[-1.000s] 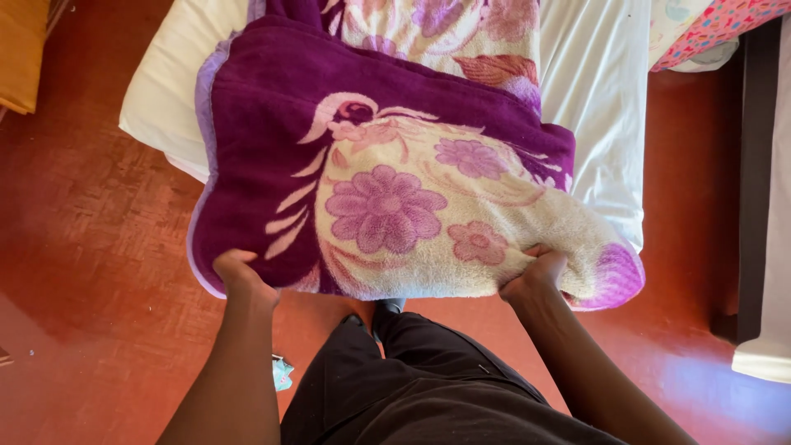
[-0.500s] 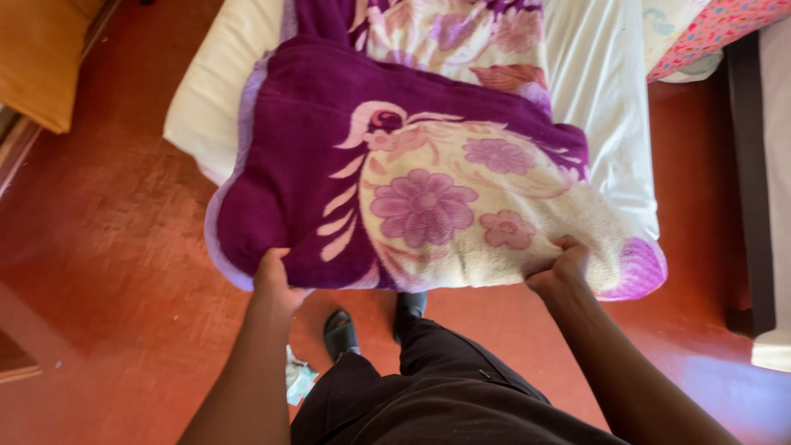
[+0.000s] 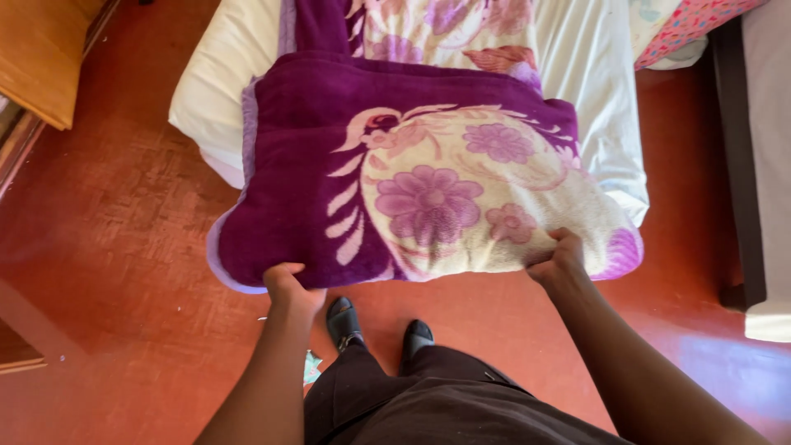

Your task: The recorder folds a purple floral blanket on a bed and then places it neatly into a wooden closet.

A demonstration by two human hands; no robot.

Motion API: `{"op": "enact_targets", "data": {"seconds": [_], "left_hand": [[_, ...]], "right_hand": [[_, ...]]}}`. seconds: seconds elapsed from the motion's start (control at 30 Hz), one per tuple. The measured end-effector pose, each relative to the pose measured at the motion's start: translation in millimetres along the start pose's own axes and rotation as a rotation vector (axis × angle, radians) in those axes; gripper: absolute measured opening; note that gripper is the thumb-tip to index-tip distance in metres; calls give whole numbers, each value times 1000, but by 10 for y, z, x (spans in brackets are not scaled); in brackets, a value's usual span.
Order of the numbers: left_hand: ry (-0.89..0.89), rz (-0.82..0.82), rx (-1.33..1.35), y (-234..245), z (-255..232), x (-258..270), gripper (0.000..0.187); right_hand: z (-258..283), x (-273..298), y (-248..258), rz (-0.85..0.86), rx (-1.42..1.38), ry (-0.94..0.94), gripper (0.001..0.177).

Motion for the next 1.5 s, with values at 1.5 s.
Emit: {"op": "enact_targets", "data": {"seconds": [1.5], "left_hand": [[-395,-153,-542,1008,-482,1930,67]], "right_hand": [[-1020,2171,1531,53,-79,25,72]]}}
Point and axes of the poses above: each hand's wrist, its own x-axis away from the middle knuckle, its own y-axis out of the back of the hand, z = x × y, the point moved 1 cm from there along -x, towards the middle knuckle, and after that the axes turned 1 degree about z, right-handed, at the moved point
